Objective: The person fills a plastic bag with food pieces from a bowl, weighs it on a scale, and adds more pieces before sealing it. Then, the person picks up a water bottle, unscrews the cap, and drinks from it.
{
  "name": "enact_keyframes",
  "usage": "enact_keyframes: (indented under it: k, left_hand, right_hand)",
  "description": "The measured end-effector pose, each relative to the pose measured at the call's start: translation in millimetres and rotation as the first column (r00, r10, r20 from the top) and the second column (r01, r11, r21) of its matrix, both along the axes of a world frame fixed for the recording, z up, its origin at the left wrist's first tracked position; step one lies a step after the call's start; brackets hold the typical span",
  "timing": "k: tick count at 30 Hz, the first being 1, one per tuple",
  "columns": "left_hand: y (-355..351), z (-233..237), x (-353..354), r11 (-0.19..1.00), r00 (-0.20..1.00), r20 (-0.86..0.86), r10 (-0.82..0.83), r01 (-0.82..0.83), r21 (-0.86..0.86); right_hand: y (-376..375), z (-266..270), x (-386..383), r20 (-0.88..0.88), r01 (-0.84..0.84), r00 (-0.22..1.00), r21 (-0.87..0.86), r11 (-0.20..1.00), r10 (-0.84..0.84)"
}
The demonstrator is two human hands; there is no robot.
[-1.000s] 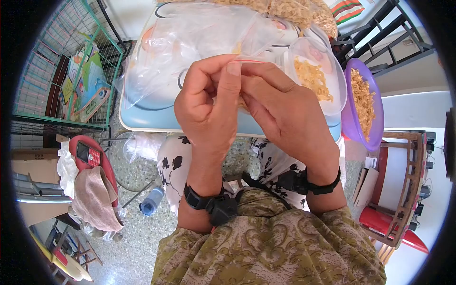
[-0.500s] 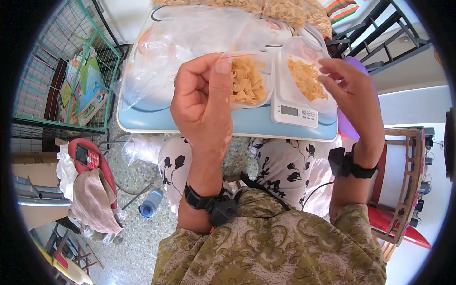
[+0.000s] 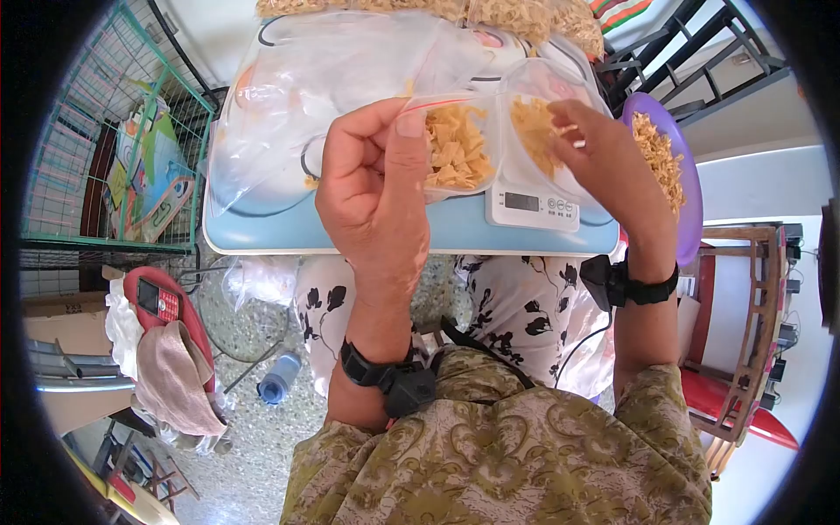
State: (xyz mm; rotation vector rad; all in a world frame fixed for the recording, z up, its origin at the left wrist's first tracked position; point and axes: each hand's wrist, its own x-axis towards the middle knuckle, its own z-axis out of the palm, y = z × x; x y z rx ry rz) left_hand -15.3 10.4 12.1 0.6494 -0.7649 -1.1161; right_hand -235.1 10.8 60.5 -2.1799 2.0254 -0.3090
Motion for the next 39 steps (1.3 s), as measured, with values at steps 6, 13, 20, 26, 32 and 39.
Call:
enact_keyframes:
  k: [6,13,20,26,32,39]
  left_hand:
    - [0,0,-2,1.0,1.0,-0.026,0.002,-0.001,0.027]
    - [0,-1,-3,1.0,0.999,-0.045,-0.024,0.025,0.019]
    - [1,-1,-1,0.999,0.998,-0.051,-0.042,0.043,0.021]
    - [1,-2,0,0.999,0.999,-0.035,-0.036,0.036,0.012]
    - [0,-6,-1,1.0,1.0,0.006,-0.022,0.022,0.0]
    - [0,-5,-2,0.998,0.997,-0.055,-0.055,0.054,-0.019]
  right_hand:
    - [-9,4,-11,-0.07,-0.067,0.996,-0.195,0.979,0.054]
    - [-12,-9,-7,-0.077,-0.253,0.966,-0.08,0.964,0.247]
    - [-18,-10,-4,0.007,-0.087,0.996,-0.025,0.996,0.087]
    - [-19,-9,-7,0.139,-0.043,0.988,-0.205,0.978,0.073]
    - [-14,1,-2,0.211,-0.091,0.972,-0.077,0.993,0.105]
    - [-17,-9,-2,-0.096,-0.303,0.952,-0.183,0.935,0.29]
